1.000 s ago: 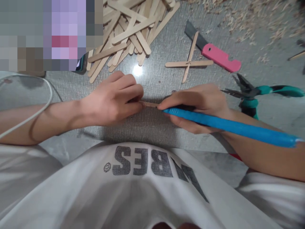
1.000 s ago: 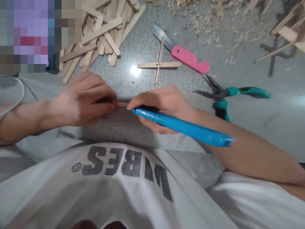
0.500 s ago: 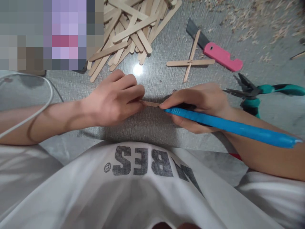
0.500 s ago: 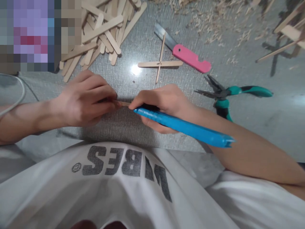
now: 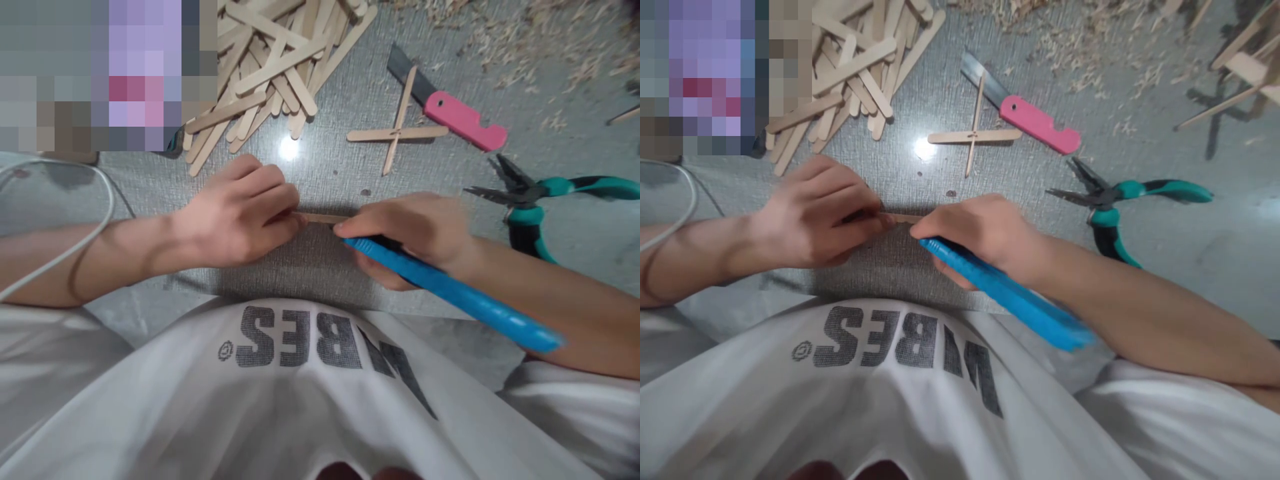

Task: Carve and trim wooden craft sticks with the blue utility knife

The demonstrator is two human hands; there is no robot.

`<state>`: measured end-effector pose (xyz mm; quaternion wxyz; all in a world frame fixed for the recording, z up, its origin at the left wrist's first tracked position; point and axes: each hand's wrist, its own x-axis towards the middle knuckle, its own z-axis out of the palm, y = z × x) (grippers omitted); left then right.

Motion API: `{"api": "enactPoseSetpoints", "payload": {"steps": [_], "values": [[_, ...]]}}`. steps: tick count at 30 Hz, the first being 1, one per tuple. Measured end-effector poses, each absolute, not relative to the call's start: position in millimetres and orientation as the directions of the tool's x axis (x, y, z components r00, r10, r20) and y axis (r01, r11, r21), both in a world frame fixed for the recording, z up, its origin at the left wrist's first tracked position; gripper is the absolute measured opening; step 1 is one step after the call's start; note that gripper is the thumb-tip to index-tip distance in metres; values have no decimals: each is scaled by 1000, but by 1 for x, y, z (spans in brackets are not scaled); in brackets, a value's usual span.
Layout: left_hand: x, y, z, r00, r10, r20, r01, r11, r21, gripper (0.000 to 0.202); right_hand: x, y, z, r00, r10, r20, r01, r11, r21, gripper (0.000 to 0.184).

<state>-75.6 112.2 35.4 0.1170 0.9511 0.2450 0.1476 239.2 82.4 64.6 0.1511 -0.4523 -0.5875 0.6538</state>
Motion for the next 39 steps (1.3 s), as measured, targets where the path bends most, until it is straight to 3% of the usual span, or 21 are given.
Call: {"api": "enactPoseSetpoints", "payload": {"steps": [5,11,14,16,18,23,28,32,39], "values": [[-70,105,41,852,352,388,301,-935,189,26,234,83,76,-612,711,-348,371,-130,-919,49],[-67,97,47,854,193,483,103,-973,206,23,241,85,69,-658,692,-296,349,-69,-935,40],[-70,99,43,778,376,504,288,-925,247,28,247,87,62,-707,674,-216,313,24,-949,21],[-71,98,40,737,538,410,451,-843,295,40,250,89,58,-736,655,-171,278,62,-959,17],[-71,96,39,736,618,275,535,-781,323,54,251,92,55,-754,640,-146,248,71,-966,19],[-68,93,42,755,644,121,572,-738,357,65,250,97,48,-802,586,-112,175,51,-983,22],[-65,97,45,766,634,103,584,-754,301,73,251,100,43,-787,600,-144,176,-6,-984,21],[-66,98,44,766,641,46,594,-734,330,74,254,101,39,-808,576,-126,165,15,-986,17],[-67,97,41,758,646,90,591,-738,325,72,248,89,55,-738,653,-171,234,10,-972,20]]}}
